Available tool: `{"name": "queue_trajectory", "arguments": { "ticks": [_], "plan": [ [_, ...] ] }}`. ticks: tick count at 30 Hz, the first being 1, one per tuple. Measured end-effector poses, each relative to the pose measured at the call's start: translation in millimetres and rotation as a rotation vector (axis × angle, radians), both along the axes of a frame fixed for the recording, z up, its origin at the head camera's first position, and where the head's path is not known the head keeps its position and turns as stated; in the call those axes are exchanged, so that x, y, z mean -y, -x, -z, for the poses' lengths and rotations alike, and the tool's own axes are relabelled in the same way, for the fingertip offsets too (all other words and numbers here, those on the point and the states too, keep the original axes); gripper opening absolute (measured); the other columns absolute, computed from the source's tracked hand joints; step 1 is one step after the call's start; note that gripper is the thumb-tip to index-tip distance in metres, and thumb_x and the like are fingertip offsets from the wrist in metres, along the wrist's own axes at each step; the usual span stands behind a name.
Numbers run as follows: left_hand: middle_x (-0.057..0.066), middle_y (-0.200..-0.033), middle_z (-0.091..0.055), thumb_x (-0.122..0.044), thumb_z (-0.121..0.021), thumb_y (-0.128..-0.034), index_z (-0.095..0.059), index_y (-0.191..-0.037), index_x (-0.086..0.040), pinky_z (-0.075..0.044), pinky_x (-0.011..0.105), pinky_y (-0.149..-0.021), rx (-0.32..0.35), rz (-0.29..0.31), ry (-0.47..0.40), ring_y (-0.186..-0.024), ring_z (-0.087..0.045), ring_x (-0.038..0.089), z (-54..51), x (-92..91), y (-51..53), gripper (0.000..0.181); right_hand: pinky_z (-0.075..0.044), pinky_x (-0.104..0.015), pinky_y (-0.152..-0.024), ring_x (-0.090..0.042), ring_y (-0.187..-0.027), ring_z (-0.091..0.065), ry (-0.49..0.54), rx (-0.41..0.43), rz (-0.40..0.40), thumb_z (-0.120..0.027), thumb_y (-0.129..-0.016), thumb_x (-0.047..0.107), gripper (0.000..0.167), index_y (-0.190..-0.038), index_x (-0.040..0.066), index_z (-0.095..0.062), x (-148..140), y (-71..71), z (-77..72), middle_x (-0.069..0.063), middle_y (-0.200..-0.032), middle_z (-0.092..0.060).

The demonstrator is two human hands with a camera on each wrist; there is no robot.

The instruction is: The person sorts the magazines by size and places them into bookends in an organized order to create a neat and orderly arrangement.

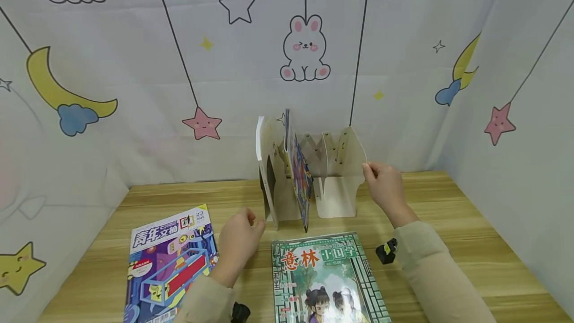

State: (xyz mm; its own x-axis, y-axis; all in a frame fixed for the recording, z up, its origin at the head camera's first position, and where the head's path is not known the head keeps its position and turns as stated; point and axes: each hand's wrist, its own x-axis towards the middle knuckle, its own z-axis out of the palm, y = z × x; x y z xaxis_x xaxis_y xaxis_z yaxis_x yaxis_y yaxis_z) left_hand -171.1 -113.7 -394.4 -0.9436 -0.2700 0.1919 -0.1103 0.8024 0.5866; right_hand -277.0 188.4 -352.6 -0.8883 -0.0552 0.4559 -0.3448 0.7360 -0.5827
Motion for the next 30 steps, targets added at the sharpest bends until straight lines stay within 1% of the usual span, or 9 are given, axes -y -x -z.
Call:
{"name": "queue_trajectory", "arguments": {
  "ticks": [2,7,9,13,16,18,25,30],
  "plan": [
    [0.007,-0.078,-0.064,-0.024,-0.066,-0.0829,-0.062,-0.088,-0.004,-0.040,0.027,-0.050,0.005,-0.001,0.000,-0.061,-0.053,0.018,0.4,2.2,0.3,0.021,-0.029,-0.024,-0.043,-0.010,-0.043,-0.034,0.000,0.001,0.001,-0.050,-0.099,0.021,0.031,-0.084,-0.001,-0.067,0,0.5,0.2,-0.004,-0.053,-0.048],
    [0.009,-0.082,-0.066,-0.025,-0.066,-0.0827,-0.062,-0.093,-0.003,-0.041,0.028,-0.051,0.020,-0.012,0.011,-0.063,-0.055,0.019,1.1,7.2,1.3,0.024,-0.029,-0.024,-0.043,-0.011,-0.043,-0.035,-0.002,-0.015,0.002,-0.052,-0.098,0.018,0.029,-0.082,-0.001,-0.067,-1,2.7,1.4,-0.004,-0.052,-0.047],
    [0.010,-0.083,-0.067,-0.024,-0.066,-0.0826,-0.062,-0.095,-0.003,-0.042,0.028,-0.050,0.020,-0.016,0.013,-0.064,-0.057,0.019,0.6,8.8,1.2,0.025,-0.030,-0.024,-0.043,-0.012,-0.044,-0.035,-0.004,-0.017,0.004,-0.052,-0.097,0.018,0.028,-0.084,-0.001,-0.068,-1,3.5,2.0,-0.005,-0.053,-0.049],
    [0.012,-0.085,-0.068,-0.025,-0.066,-0.0821,-0.061,-0.101,-0.002,-0.042,0.028,-0.048,0.027,-0.026,0.012,-0.065,-0.060,0.021,0.0,13.0,0.8,0.030,-0.032,-0.025,-0.045,-0.014,-0.045,-0.037,-0.004,-0.016,0.007,-0.052,-0.097,0.018,0.028,-0.094,-0.004,-0.070,-1,4.1,2.1,-0.008,-0.057,-0.055],
    [0.013,-0.086,-0.068,-0.025,-0.066,-0.0830,-0.060,-0.104,-0.001,-0.042,0.029,-0.046,0.045,-0.036,0.004,-0.064,-0.060,0.021,-0.8,17.1,-0.5,0.032,-0.033,-0.025,-0.045,-0.014,-0.046,-0.038,-0.004,-0.008,0.004,-0.052,-0.098,0.019,0.029,-0.098,-0.004,-0.070,0,4.0,1.4,-0.010,-0.059,-0.057],
    [0.014,-0.087,-0.068,-0.025,-0.065,-0.0836,-0.059,-0.105,-0.001,-0.041,0.028,-0.045,0.058,-0.038,0.003,-0.063,-0.060,0.020,-1.2,19.8,-1.6,0.033,-0.032,-0.024,-0.045,-0.013,-0.046,-0.038,-0.001,0.000,0.003,-0.051,-0.098,0.019,0.030,-0.098,-0.004,-0.069,0,3.7,1.0,-0.009,-0.059,-0.056],
    [0.015,-0.089,-0.069,-0.026,-0.065,-0.0844,-0.059,-0.106,0.000,-0.040,0.028,-0.044,0.082,-0.038,0.014,-0.063,-0.060,0.020,-1.4,25.5,-3.6,0.034,-0.030,-0.023,-0.043,-0.013,-0.045,-0.036,0.006,0.015,0.006,-0.050,-0.099,0.020,0.031,-0.088,-0.002,-0.068,0,2.4,-0.4,-0.006,-0.054,-0.050],
    [0.015,-0.088,-0.069,-0.027,-0.065,-0.0839,-0.058,-0.108,0.001,-0.040,0.028,-0.044,0.081,-0.045,0.025,-0.063,-0.060,0.020,0.1,29.3,-4.1,0.037,-0.029,-0.024,-0.043,-0.012,-0.044,-0.035,0.003,0.022,0.004,-0.049,-0.099,0.021,0.032,-0.088,-0.002,-0.068,0,0.6,-1.8,-0.004,-0.053,-0.048]
  ]
}}
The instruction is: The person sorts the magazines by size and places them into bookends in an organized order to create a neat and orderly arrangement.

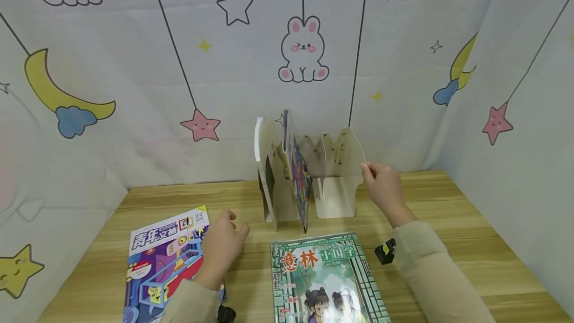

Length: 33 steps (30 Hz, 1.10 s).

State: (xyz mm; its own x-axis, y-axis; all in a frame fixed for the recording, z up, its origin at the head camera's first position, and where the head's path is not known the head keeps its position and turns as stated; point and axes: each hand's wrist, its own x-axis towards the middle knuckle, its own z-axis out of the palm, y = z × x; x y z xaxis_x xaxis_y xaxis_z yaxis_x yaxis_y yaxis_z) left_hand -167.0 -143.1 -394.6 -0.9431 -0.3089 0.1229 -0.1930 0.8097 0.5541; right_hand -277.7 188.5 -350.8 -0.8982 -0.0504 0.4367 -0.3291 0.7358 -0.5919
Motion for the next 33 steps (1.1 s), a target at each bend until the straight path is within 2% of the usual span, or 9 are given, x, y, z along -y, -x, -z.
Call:
{"name": "queue_trajectory", "arguments": {
  "ticks": [5,9,14,17,20,26,30,33],
  "plan": [
    [0.017,-0.088,-0.068,-0.027,-0.065,-0.0837,-0.055,-0.113,0.002,-0.039,0.027,-0.043,-0.018,0.001,0.004,-0.059,-0.057,0.020,3.1,3.5,0.1,0.042,-0.030,-0.024,-0.043,-0.013,-0.044,-0.035,0.003,0.001,0.002,-0.050,-0.099,0.021,0.032,-0.092,-0.003,-0.069,0,0.6,1.2,-0.005,-0.054,-0.050],
    [0.018,-0.090,-0.068,-0.027,-0.066,-0.0831,-0.053,-0.113,0.002,-0.039,0.028,-0.043,-0.023,-0.006,0.015,-0.060,-0.058,0.020,5.3,6.1,-0.3,0.044,-0.029,-0.023,-0.043,-0.013,-0.045,-0.035,0.005,-0.004,0.005,-0.050,-0.099,0.021,0.031,-0.088,-0.002,-0.069,0,0.8,1.6,-0.005,-0.053,-0.048],
    [0.017,-0.086,-0.067,-0.028,-0.065,-0.0835,-0.051,-0.117,0.002,-0.037,0.027,-0.042,0.003,-0.014,0.002,-0.057,-0.053,0.019,4.9,8.6,-1.1,0.047,-0.028,-0.023,-0.043,-0.014,-0.044,-0.034,0.006,-0.009,0.008,-0.051,-0.098,0.020,0.032,-0.077,0.000,-0.065,0,0.9,2.1,-0.004,-0.052,-0.045],
    [0.015,-0.082,-0.063,-0.029,-0.065,-0.0837,-0.051,-0.119,0.002,-0.036,0.028,-0.043,0.027,-0.030,-0.004,-0.058,-0.050,0.020,3.9,10.2,-1.3,0.049,-0.029,-0.024,-0.043,-0.014,-0.044,-0.035,0.008,-0.010,0.008,-0.051,-0.098,0.020,0.032,-0.078,0.000,-0.065,0,1.2,2.9,-0.004,-0.052,-0.046],
    [0.017,-0.087,-0.062,-0.030,-0.065,-0.0838,-0.050,-0.121,0.001,-0.039,0.031,-0.045,0.044,-0.045,-0.005,-0.062,-0.051,0.022,3.4,12.3,-1.5,0.051,-0.029,-0.024,-0.043,-0.014,-0.044,-0.035,0.010,-0.008,0.010,-0.051,-0.098,0.020,0.031,-0.080,0.000,-0.066,0,1.6,3.5,-0.004,-0.052,-0.047],
    [0.026,-0.105,-0.061,-0.030,-0.064,-0.0833,-0.049,-0.122,0.002,-0.047,0.040,-0.053,0.034,-0.054,0.023,-0.071,-0.057,0.027,4.6,17.7,-1.8,0.053,-0.030,-0.024,-0.042,-0.014,-0.044,-0.036,0.012,-0.006,0.009,-0.051,-0.098,0.019,0.029,-0.083,-0.001,-0.067,0,1.7,3.9,-0.005,-0.053,-0.049],
    [0.030,-0.112,-0.059,-0.030,-0.062,-0.0839,-0.045,-0.130,0.004,-0.049,0.045,-0.056,0.042,-0.053,0.037,-0.077,-0.061,0.033,4.5,21.9,-3.0,0.059,-0.031,-0.024,-0.043,-0.014,-0.044,-0.037,0.010,-0.011,0.009,-0.052,-0.098,0.019,0.028,-0.089,-0.002,-0.069,1,1.4,3.7,-0.007,-0.055,-0.053],
    [0.031,-0.117,-0.056,-0.030,-0.061,-0.0845,-0.043,-0.132,0.004,-0.051,0.051,-0.063,0.060,-0.060,0.040,-0.087,-0.061,0.041,3.8,24.9,-4.3,0.062,-0.031,-0.024,-0.043,-0.014,-0.044,-0.037,0.007,-0.014,0.011,-0.052,-0.098,0.019,0.029,-0.092,-0.003,-0.069,1,1.5,3.4,-0.008,-0.056,-0.054]
  ]
}}
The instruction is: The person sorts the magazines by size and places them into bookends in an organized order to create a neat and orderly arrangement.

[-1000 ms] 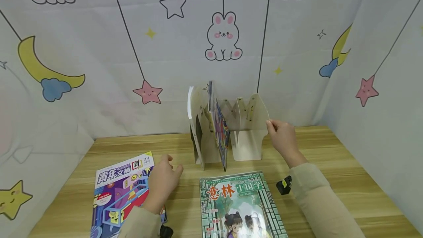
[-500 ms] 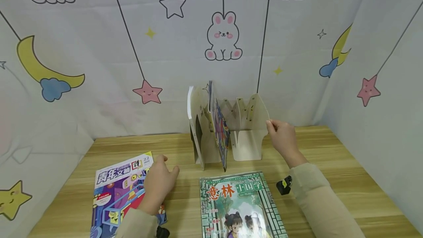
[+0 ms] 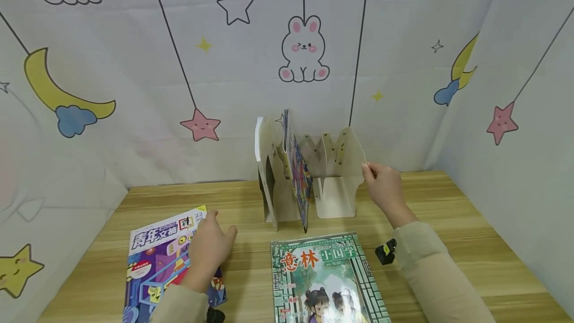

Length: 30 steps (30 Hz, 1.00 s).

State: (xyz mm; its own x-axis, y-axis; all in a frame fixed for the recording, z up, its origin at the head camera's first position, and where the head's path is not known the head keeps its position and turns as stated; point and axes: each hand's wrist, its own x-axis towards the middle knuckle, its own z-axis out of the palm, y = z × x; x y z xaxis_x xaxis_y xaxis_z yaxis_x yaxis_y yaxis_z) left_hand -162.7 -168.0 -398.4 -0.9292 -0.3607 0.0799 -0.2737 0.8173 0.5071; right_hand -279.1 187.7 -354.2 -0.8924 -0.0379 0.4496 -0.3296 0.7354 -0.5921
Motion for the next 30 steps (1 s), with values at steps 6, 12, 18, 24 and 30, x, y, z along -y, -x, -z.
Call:
{"name": "queue_trajectory", "arguments": {
  "ticks": [6,12,18,24,30],
  "plan": [
    [0.033,-0.121,-0.054,-0.030,-0.060,-0.0837,-0.045,-0.129,0.009,-0.050,0.058,-0.078,0.019,-0.010,0.009,-0.100,-0.058,0.047,-0.6,6.5,-2.1,0.062,-0.030,-0.024,-0.043,-0.014,-0.044,-0.035,-0.002,0.004,-0.005,-0.050,-0.099,0.020,0.031,-0.087,-0.002,-0.068,-1,0.6,0.3,-0.005,-0.053,-0.049],
    [0.035,-0.116,-0.054,-0.030,-0.059,-0.0822,-0.046,-0.126,0.012,-0.051,0.056,-0.067,0.066,-0.011,0.019,-0.094,-0.059,0.047,-2.4,14.3,-4.4,0.062,-0.029,-0.023,-0.043,-0.013,-0.044,-0.035,-0.004,0.001,-0.006,-0.050,-0.099,0.021,0.031,-0.091,-0.003,-0.068,-1,1.8,0.5,-0.006,-0.054,-0.049],
    [0.036,-0.116,-0.053,-0.031,-0.058,-0.0832,-0.043,-0.128,0.014,-0.052,0.057,-0.067,0.098,-0.015,0.025,-0.090,-0.059,0.048,1.3,23.9,-6.8,0.065,-0.031,-0.023,-0.042,-0.013,-0.044,-0.037,0.004,0.022,-0.014,-0.050,-0.098,0.020,0.031,-0.105,-0.005,-0.068,0,1.7,-0.2,-0.008,-0.056,-0.053],
    [0.038,-0.112,-0.055,-0.030,-0.059,-0.0837,-0.047,-0.122,0.018,-0.051,0.057,-0.072,0.075,-0.018,0.054,-0.093,-0.059,0.048,2.5,30.2,-10.2,0.062,-0.032,-0.024,-0.043,-0.013,-0.044,-0.038,-0.005,0.021,-0.010,-0.050,-0.099,0.020,0.032,-0.104,-0.005,-0.068,-1,0.9,0.2,-0.008,-0.057,-0.055],
    [0.033,-0.100,-0.056,-0.033,-0.060,-0.0832,-0.047,-0.117,0.018,-0.051,0.048,-0.059,0.153,-0.031,0.040,-0.077,-0.057,0.036,0.7,37.3,-11.7,0.062,-0.030,-0.024,-0.043,-0.013,-0.044,-0.036,-0.002,0.029,-0.005,-0.049,-0.099,0.021,0.032,-0.094,-0.004,-0.069,-1,-0.3,0.1,-0.005,-0.054,-0.049]
  ]
}}
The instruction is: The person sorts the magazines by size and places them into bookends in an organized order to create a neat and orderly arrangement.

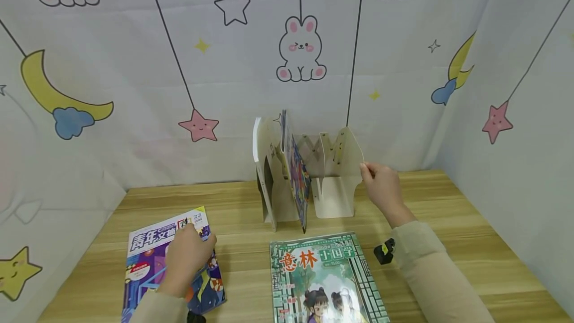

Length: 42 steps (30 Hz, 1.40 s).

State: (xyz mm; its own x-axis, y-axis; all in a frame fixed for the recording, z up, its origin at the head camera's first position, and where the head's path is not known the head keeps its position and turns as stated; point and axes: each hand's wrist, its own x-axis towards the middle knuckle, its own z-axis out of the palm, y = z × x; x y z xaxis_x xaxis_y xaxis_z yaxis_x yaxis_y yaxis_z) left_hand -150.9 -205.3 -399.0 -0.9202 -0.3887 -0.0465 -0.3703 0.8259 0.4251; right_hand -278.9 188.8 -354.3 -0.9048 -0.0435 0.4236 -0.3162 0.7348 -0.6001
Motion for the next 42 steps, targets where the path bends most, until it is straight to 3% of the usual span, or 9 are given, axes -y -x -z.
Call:
{"name": "queue_trajectory", "arguments": {
  "ticks": [8,17,20,25,32,42],
  "plan": [
    [0.032,-0.101,-0.052,-0.037,-0.061,-0.0834,-0.042,-0.123,0.016,-0.052,0.057,-0.065,0.114,-0.032,-0.016,-0.078,-0.054,0.038,0.1,9.8,-1.0,0.069,-0.032,-0.024,-0.044,-0.013,-0.045,-0.038,0.006,-0.013,-0.005,-0.050,-0.099,0.020,0.031,-0.101,-0.004,-0.069,0,0.3,0.9,-0.009,-0.059,-0.056],
    [0.027,-0.092,-0.054,-0.040,-0.061,-0.0862,-0.043,-0.118,0.016,-0.052,0.047,-0.057,0.179,-0.041,-0.052,-0.070,-0.054,0.033,2.5,20.9,-2.6,0.066,-0.033,-0.025,-0.047,-0.014,-0.047,-0.038,-0.019,-0.040,0.003,-0.051,-0.098,0.020,0.031,-0.100,-0.005,-0.069,0,1.3,2.4,-0.011,-0.060,-0.058],
    [0.027,-0.090,-0.055,-0.041,-0.061,-0.0860,-0.042,-0.119,0.017,-0.053,0.044,-0.055,0.193,-0.049,-0.055,-0.068,-0.055,0.032,4.3,24.7,-2.3,0.069,-0.032,-0.026,-0.047,-0.014,-0.047,-0.038,-0.022,-0.053,0.004,-0.051,-0.098,0.020,0.031,-0.096,-0.004,-0.070,0,1.6,2.3,-0.009,-0.058,-0.056],
    [0.032,-0.096,-0.055,-0.040,-0.061,-0.0851,-0.042,-0.118,0.017,-0.053,0.056,-0.065,0.193,-0.057,-0.042,-0.075,-0.054,0.038,6.5,30.4,-2.3,0.069,-0.031,-0.025,-0.046,-0.014,-0.046,-0.036,-0.023,-0.075,0.007,-0.052,-0.098,0.019,0.029,-0.086,-0.002,-0.069,0,2.0,2.7,-0.008,-0.056,-0.054],
    [0.031,-0.093,-0.055,-0.042,-0.060,-0.0858,-0.042,-0.119,0.019,-0.053,0.054,-0.064,0.215,-0.054,-0.015,-0.074,-0.053,0.038,6.2,36.3,-4.7,0.071,-0.031,-0.024,-0.045,-0.013,-0.046,-0.037,-0.020,-0.085,0.002,-0.052,-0.097,0.018,0.029,-0.088,-0.003,-0.069,-1,2.7,4.6,-0.009,-0.057,-0.056],
    [0.038,-0.097,-0.048,-0.043,-0.059,-0.0855,-0.035,-0.122,0.021,-0.051,0.061,-0.071,0.269,-0.057,-0.024,-0.078,-0.051,0.042,7.7,42.3,-6.9,0.077,-0.031,-0.024,-0.045,-0.014,-0.047,-0.038,-0.021,-0.074,0.006,-0.052,-0.097,0.018,0.029,-0.084,-0.003,-0.069,0,2.4,4.2,-0.010,-0.058,-0.057]
  ]
}}
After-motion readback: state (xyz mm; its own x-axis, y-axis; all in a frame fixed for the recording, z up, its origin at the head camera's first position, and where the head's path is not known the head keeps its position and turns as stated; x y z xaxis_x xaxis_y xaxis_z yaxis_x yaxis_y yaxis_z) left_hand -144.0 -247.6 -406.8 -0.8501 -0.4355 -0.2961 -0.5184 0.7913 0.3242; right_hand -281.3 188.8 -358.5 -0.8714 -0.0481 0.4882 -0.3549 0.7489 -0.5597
